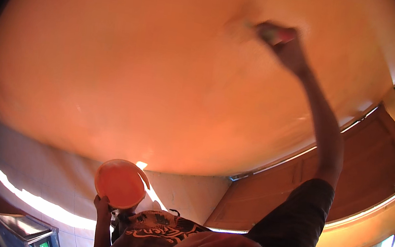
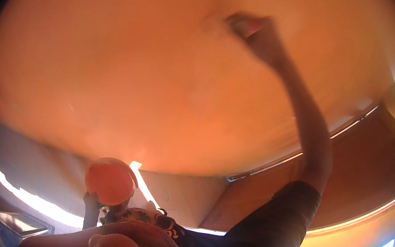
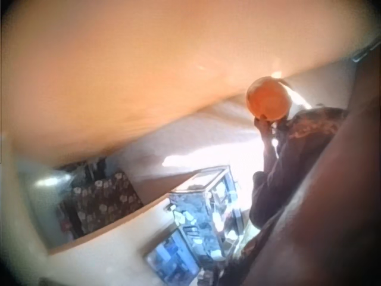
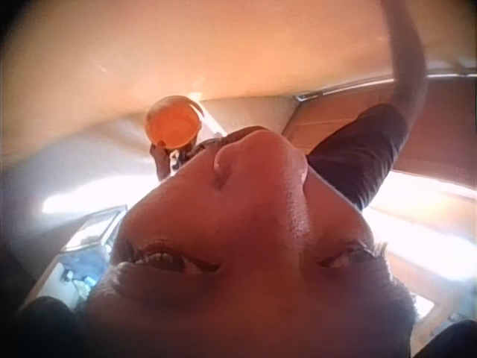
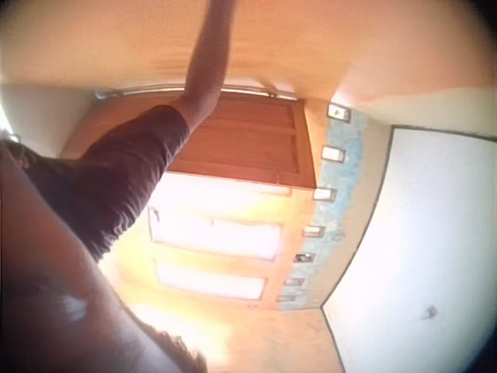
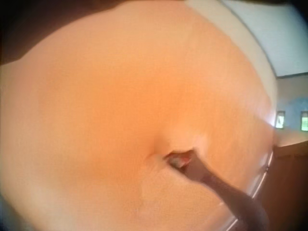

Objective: The person paints the ceiling using a paintbrush and a bucket of paint. They repeatedly dip the brush into the bucket and apply paint to the ceiling surface in a continuous motion.

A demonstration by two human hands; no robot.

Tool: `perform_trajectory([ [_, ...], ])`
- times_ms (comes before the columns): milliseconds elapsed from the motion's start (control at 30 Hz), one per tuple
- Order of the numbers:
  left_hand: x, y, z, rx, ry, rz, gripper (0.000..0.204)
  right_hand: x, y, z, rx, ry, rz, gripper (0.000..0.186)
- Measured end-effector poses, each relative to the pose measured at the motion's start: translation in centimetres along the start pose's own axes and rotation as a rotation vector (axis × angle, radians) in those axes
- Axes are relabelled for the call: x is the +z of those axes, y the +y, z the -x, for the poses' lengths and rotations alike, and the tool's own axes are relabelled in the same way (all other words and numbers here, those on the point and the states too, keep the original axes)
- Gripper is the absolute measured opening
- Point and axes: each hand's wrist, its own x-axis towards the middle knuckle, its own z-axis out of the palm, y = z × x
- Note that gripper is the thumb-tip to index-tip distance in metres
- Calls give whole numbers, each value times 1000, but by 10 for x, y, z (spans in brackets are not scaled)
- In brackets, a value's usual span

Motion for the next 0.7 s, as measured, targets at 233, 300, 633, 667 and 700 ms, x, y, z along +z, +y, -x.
perform_trajectory([
  [233, 17, 15, 15, 8, -14, 32, 36, -47, 60, -45, 99, 258, 980, 19],
  [300, 18, 7, 7, 20, -40, 68, 37, 62, 39, 3, -408, 95, 532, 19],
  [633, 12, -4, 3, -7, 67, 23, 47, -42, 32, -17, -111, 119, 85, 17],
  [667, 15, -7, -4, -15, 77, -24, 47, -92, 68, -29, -66, 303, 175, 17],
  [700, 19, -8, -4, -16, 56, 9, 48, -136, 70, -39, -305, 440, 394, 13],
])
